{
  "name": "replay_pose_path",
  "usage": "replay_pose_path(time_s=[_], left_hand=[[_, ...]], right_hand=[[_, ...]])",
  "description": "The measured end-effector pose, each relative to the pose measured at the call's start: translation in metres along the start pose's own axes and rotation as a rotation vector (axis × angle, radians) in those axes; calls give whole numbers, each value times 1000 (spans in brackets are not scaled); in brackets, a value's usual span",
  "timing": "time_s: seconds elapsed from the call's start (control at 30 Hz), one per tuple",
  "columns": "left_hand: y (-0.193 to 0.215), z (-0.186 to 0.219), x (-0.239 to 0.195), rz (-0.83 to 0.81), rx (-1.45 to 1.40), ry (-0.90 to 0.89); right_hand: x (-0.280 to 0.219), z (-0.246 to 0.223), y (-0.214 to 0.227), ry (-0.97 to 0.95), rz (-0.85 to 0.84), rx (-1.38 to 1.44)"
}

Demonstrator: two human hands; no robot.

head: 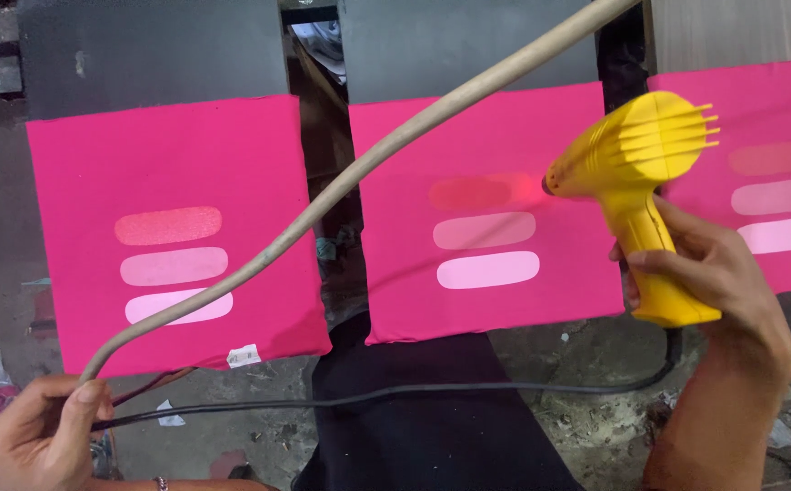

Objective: Using a handheld heat gun to dry ink on screen-printed fabric pieces laid out on a production surface.

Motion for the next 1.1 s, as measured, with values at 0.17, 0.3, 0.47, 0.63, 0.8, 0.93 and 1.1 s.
replay_pose_path(time_s=[0.17, 0.3, 0.47, 0.63, 0.8, 0.93, 1.1], left_hand=[[1, 2, 2, 16, 20, -5], [0, -6, -1, 15, -50, -1], [2, -15, -4, 39, -52, -24], [3, -4, -4, 24, 57, 1], [0, -4, -2, 30, -21, -9], [-2, 13, 2, 16, 18, 4], [-3, 9, 2, 18, -30, 42]], right_hand=[[-2, -22, -13, -9, 80, -30], [-1, -35, -24, -38, 79, -67], [6, -31, -34, -13, -53, -109], [3, -36, -37, -46, -38, -176], [9, -14, -11, -7, 22, -79], [-10, -8, -5, 27, 32, 8], [-10, -5, -15, -68, -11, -59]])
Point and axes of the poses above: each hand's wrist, its own x-axis towards the middle knuckle, its own y-axis out of the back of the hand, z = x × y, the point moved 3 cm from there along x, towards the middle knuckle, and after that the axes turned 9 degrees about -y, right-handed, at the moved point
